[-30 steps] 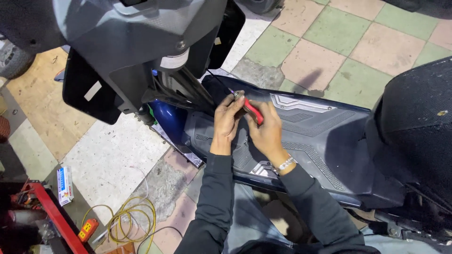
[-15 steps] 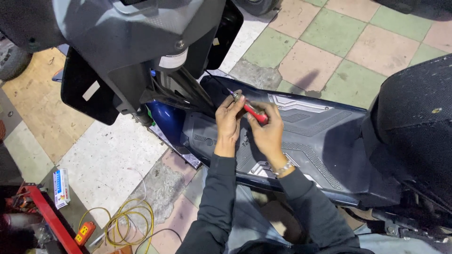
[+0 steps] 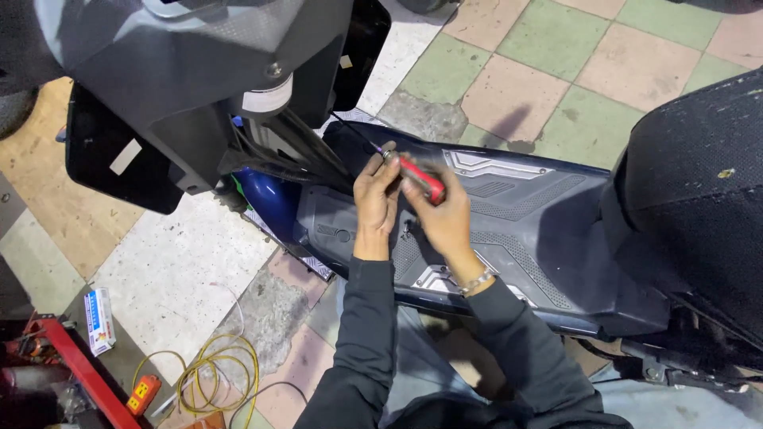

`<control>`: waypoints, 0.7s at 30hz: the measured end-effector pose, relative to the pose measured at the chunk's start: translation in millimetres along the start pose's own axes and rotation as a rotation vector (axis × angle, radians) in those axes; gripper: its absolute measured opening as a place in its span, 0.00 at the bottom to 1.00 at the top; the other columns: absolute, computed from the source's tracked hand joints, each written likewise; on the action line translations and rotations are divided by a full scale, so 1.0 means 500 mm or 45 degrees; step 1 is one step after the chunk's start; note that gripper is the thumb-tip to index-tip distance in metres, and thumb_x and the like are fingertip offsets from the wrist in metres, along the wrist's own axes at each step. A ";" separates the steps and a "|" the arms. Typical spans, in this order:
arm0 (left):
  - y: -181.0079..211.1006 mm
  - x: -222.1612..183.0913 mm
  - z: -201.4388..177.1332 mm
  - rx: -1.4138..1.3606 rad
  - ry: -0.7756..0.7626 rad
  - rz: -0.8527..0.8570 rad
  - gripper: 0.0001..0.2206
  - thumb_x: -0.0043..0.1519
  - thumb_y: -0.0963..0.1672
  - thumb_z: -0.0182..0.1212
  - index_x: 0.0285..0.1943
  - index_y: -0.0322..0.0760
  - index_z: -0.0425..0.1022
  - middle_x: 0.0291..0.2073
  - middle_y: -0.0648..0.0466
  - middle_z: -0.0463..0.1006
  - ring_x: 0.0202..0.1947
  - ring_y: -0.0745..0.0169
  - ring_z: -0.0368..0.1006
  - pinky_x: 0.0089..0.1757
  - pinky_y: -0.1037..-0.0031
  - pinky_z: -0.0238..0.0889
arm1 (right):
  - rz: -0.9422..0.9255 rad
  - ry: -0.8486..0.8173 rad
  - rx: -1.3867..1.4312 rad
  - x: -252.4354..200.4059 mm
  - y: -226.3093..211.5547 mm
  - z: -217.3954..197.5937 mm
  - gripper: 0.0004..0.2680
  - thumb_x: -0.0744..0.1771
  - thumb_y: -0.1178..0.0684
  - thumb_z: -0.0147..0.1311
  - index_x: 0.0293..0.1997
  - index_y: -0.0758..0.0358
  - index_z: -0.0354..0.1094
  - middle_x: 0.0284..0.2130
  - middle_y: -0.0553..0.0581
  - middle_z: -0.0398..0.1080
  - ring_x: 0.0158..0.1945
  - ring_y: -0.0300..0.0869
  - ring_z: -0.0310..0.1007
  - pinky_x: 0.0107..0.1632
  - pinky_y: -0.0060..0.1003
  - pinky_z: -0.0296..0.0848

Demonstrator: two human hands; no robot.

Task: Using a screwdriver to remove screws from the front console and side panels of a motorcycle for disassembly.

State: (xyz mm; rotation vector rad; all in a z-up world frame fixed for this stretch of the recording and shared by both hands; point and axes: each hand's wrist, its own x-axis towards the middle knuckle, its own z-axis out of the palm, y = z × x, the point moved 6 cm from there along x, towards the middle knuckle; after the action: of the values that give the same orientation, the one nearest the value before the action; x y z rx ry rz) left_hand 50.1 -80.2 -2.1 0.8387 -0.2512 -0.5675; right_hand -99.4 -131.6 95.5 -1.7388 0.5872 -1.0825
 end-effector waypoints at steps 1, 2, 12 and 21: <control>0.016 -0.012 0.020 -0.121 -0.079 -0.018 0.23 0.62 0.38 0.67 0.65 0.23 0.67 0.48 0.29 0.77 0.50 0.38 0.77 0.52 0.56 0.74 | 0.321 -0.041 0.158 -0.001 0.035 0.006 0.12 0.67 0.49 0.59 0.53 0.62 0.71 0.29 0.60 0.70 0.29 0.52 0.72 0.33 0.40 0.68; 0.031 -0.026 0.039 -0.243 -0.156 -0.038 0.25 0.62 0.37 0.64 0.68 0.22 0.62 0.56 0.24 0.72 0.58 0.30 0.72 0.56 0.51 0.70 | 0.645 -0.081 0.314 -0.011 0.067 0.014 0.19 0.70 0.39 0.50 0.56 0.68 0.66 0.18 0.61 0.69 0.11 0.43 0.69 0.15 0.32 0.64; -0.023 0.029 -0.020 -0.025 0.283 -0.041 0.17 0.61 0.48 0.72 0.51 0.31 0.79 0.41 0.41 0.79 0.43 0.48 0.77 0.44 0.60 0.71 | -0.151 0.144 -0.104 -0.009 0.004 0.027 0.11 0.59 0.72 0.61 0.38 0.62 0.73 0.41 0.59 0.68 0.46 0.62 0.75 0.50 0.50 0.71; -0.065 0.092 -0.017 -0.781 0.560 -0.131 0.09 0.62 0.43 0.69 0.36 0.30 0.76 0.30 0.54 0.76 0.32 0.65 0.76 0.37 0.83 0.72 | -0.488 0.021 -0.207 0.007 -0.068 0.009 0.15 0.62 0.68 0.59 0.50 0.53 0.75 0.44 0.55 0.66 0.47 0.54 0.71 0.47 0.42 0.73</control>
State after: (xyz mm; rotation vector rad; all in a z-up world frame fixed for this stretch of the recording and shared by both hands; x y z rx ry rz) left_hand 79.3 -118.4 -32.8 0.3608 0.3595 -0.5009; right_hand -97.0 -118.0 127.0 -2.0397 0.3662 -1.3434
